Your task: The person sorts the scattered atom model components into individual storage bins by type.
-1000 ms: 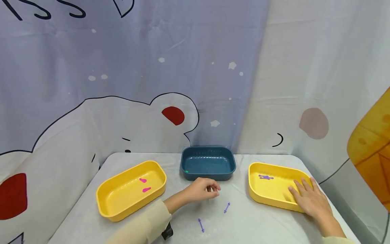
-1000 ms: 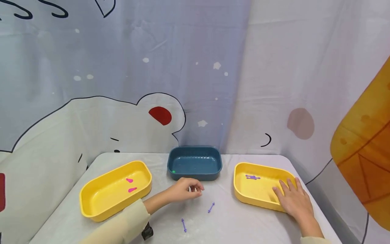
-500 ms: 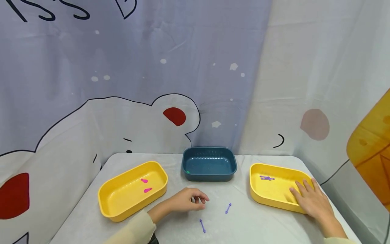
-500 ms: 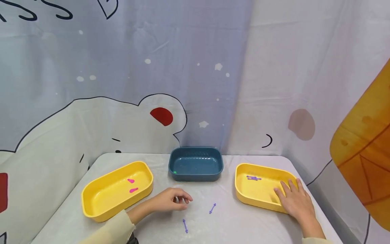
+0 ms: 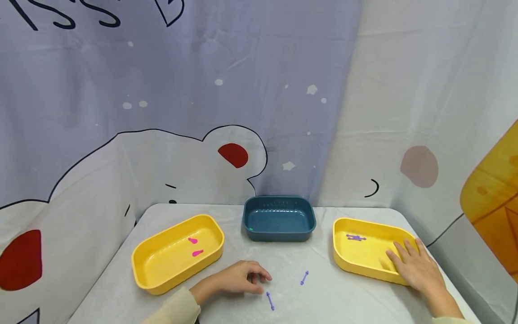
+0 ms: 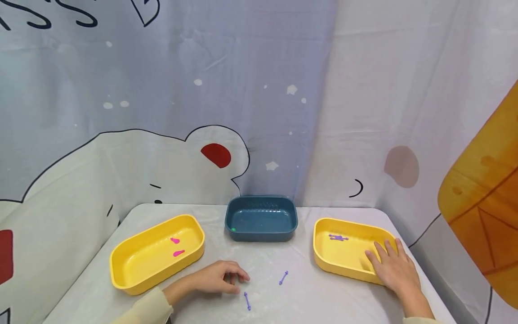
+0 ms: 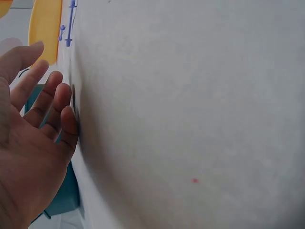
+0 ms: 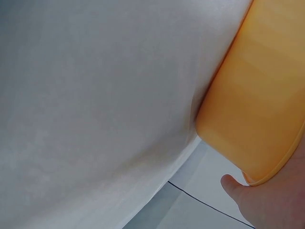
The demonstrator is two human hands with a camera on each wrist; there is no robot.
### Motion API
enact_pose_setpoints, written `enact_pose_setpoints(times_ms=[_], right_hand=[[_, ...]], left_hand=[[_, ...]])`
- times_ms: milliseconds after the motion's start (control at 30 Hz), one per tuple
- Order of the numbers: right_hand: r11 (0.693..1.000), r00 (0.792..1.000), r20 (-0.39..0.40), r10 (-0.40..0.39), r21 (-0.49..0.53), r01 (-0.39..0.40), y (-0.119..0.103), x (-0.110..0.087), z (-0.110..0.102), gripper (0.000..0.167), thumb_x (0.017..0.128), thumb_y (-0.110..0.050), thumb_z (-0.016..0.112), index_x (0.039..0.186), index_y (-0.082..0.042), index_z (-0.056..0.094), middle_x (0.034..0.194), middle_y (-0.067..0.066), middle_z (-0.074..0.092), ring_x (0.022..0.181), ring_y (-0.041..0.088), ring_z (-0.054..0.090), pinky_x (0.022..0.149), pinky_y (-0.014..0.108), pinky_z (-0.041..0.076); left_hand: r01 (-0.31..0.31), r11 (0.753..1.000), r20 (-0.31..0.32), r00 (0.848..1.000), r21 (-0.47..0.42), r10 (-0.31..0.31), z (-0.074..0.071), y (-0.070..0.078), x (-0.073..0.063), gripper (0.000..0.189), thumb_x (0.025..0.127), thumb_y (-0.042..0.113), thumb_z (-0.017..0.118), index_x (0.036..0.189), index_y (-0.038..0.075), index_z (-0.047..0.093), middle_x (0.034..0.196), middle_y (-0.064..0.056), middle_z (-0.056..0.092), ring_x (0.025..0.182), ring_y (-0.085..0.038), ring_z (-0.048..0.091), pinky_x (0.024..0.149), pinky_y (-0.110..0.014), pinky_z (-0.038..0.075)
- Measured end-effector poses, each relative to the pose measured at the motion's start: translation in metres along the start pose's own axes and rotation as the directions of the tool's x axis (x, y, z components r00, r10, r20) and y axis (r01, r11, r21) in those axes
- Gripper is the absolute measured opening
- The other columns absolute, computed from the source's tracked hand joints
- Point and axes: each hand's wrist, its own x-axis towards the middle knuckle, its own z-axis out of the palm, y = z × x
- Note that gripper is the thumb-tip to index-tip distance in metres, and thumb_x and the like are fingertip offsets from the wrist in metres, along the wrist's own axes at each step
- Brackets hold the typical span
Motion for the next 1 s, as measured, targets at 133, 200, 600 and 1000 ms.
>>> enact_pose_setpoints(times_ms=[133,200,600,1000], right_hand=[[1.000,1.000,-0.001,-0.001,-0.001,0.001,0.000,-0.001,0.000,0.082,0.106,-0.060,0.024,0.151,0.008,0.035,0.154,0.041,0.021,0.148,0.055,-0.010,0.106,0.080,0.013],[1.000,1.000,0.000,0.000,-0.002,0.000,-0.001,-0.001,0.000,0.082,0.106,-0.060,0.023,0.150,0.008,0.035,0.154,0.041,0.021,0.148,0.055,-0.010,0.106,0.080,0.013],[1.000,1.000,0.001,-0.001,-0.004,0.001,0.000,-0.001,0.000,0.083,0.106,-0.061,0.023,0.150,0.009,0.035,0.154,0.041,0.021,0.148,0.054,-0.011,0.107,0.079,0.013],[1.000,1.000,0.004,0.003,-0.008,-0.003,0.000,0.000,0.000,0.083,0.106,-0.060,0.023,0.150,0.009,0.034,0.154,0.041,0.021,0.148,0.054,-0.011,0.106,0.080,0.012]], left_hand=[[-0.022,1.000,0.020,1.000,0.021,0.021,0.002,-0.002,-0.001,0.030,0.090,0.026,0.077,0.119,0.019,0.074,0.103,0.011,0.067,0.088,0.000,0.057,0.080,-0.017,0.049],[-0.041,0.998,0.030,0.999,0.047,0.040,0.004,-0.002,-0.001,0.029,0.090,0.025,0.077,0.119,0.020,0.074,0.103,0.012,0.066,0.091,0.001,0.057,0.083,-0.018,0.049],[-0.107,0.961,0.043,0.994,0.255,0.099,0.014,-0.003,0.004,0.023,0.089,0.027,0.078,0.112,0.031,0.077,0.100,0.018,0.057,0.097,0.003,0.045,0.083,-0.014,0.039],[-0.145,0.936,-0.016,0.987,0.322,0.158,0.019,-0.003,0.008,0.008,0.088,0.028,0.079,0.096,0.027,0.079,0.091,0.016,0.055,0.090,0.006,0.043,0.078,-0.011,0.036]])
